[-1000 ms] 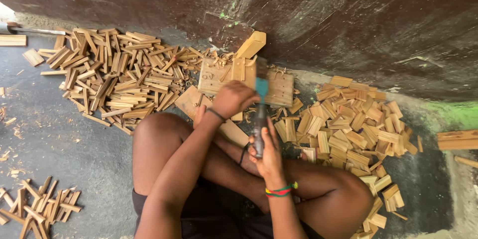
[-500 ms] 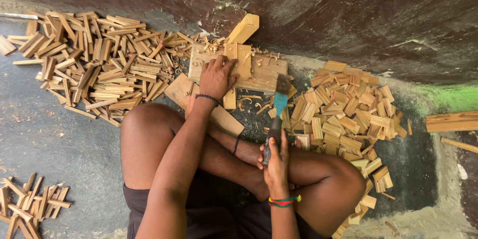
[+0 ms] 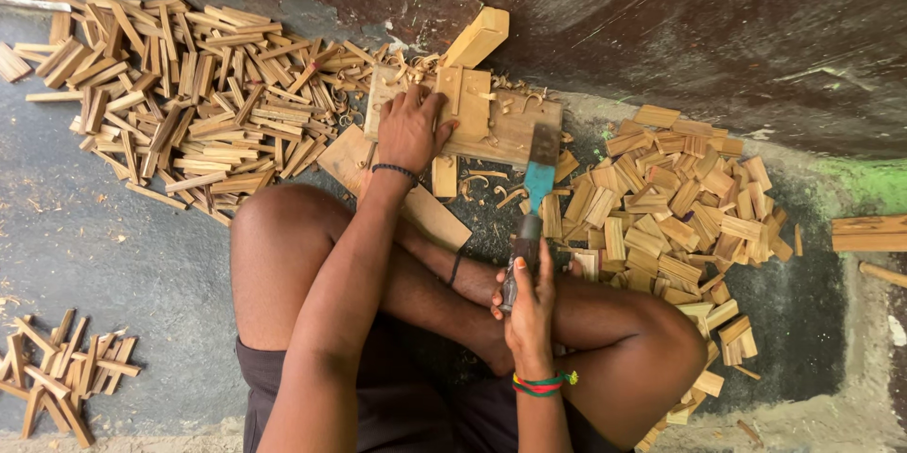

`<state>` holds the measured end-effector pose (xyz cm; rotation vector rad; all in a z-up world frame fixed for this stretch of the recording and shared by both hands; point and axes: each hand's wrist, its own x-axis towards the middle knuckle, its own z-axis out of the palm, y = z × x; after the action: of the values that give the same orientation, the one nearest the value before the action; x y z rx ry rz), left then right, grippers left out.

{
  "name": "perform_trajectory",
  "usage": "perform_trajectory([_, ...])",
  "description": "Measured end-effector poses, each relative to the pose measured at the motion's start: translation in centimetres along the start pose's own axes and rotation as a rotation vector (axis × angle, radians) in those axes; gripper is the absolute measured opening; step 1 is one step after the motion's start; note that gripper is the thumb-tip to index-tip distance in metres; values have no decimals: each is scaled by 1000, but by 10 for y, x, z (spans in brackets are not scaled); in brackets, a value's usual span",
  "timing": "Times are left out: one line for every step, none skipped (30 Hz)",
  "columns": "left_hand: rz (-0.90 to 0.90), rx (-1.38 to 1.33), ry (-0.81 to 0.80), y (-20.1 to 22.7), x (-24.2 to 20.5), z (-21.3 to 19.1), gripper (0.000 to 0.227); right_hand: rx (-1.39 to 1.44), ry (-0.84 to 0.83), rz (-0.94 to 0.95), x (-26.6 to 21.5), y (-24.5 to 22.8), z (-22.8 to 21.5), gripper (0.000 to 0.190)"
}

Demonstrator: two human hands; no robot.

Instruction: The person sits on the floor and uses a hammer and a chisel to split small wooden blocks into smaller pieces. They repeatedly position the chisel on the wood and strike it with the hammer, creating a pile of wood chips and split pieces.

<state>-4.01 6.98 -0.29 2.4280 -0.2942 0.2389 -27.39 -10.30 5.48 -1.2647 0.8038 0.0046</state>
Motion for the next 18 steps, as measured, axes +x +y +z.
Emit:
perform_trajectory([9,-19,34,1,1,-1,41,-11,-3,-7,-2,-3,1,68])
perform_trajectory([18,-37,69,1,2,-3,45,-21,-6,-14,-4,-6,1,68])
perform_trajectory([29,-56,102,2,3,-4,48,-29,-7,-21,-6,-8,1,68])
perform_trajectory([51,-91,126,3,3,-6,50,-54,-29,-38,-9,-10,0,67])
perform_trajectory([77,-128,150,5,4,-8,53,-77,-48,-58,-11,-13,0,66])
perform_trajectory([102,-165,174,8,5,-10,55,-101,-68,-78,-14,-14,0,66])
perform_trajectory([173,-190,175,13,6,-11,54,-119,-78,-72,-16,-16,-1,67])
perform_trajectory([245,-216,177,20,6,-12,54,-138,-88,-66,-20,-16,0,68])
perform_trajectory([315,-241,181,27,6,-13,54,-159,-100,-61,-24,-16,0,69])
perform_trajectory([381,-299,117,35,4,-14,52,-159,-108,-38,-28,-15,1,69])
perform_trajectory([445,-355,55,43,-1,-13,51,-161,-118,-14,-32,-14,2,69])
perform_trajectory([508,-412,-8,52,-6,-13,50,-163,-128,10,-35,-13,4,69])
perform_trajectory([535,-417,-39,62,-10,-11,49,-162,-150,24,-37,-12,7,68])
perform_trajectory([563,-423,-70,70,-14,-9,48,-162,-172,37,-39,-11,10,68])
perform_trajectory([589,-428,-103,76,-17,-7,48,-161,-194,52,-41,-10,13,67])
perform_trajectory([599,-403,-162,78,-19,-6,43,-153,-205,67,-42,-10,17,67])
perform_trajectory([608,-378,-221,80,-21,-5,40,-146,-215,82,-44,-10,19,67])
perform_trajectory([617,-353,-280,79,-21,-4,39,-139,-226,96,-45,-11,21,67])
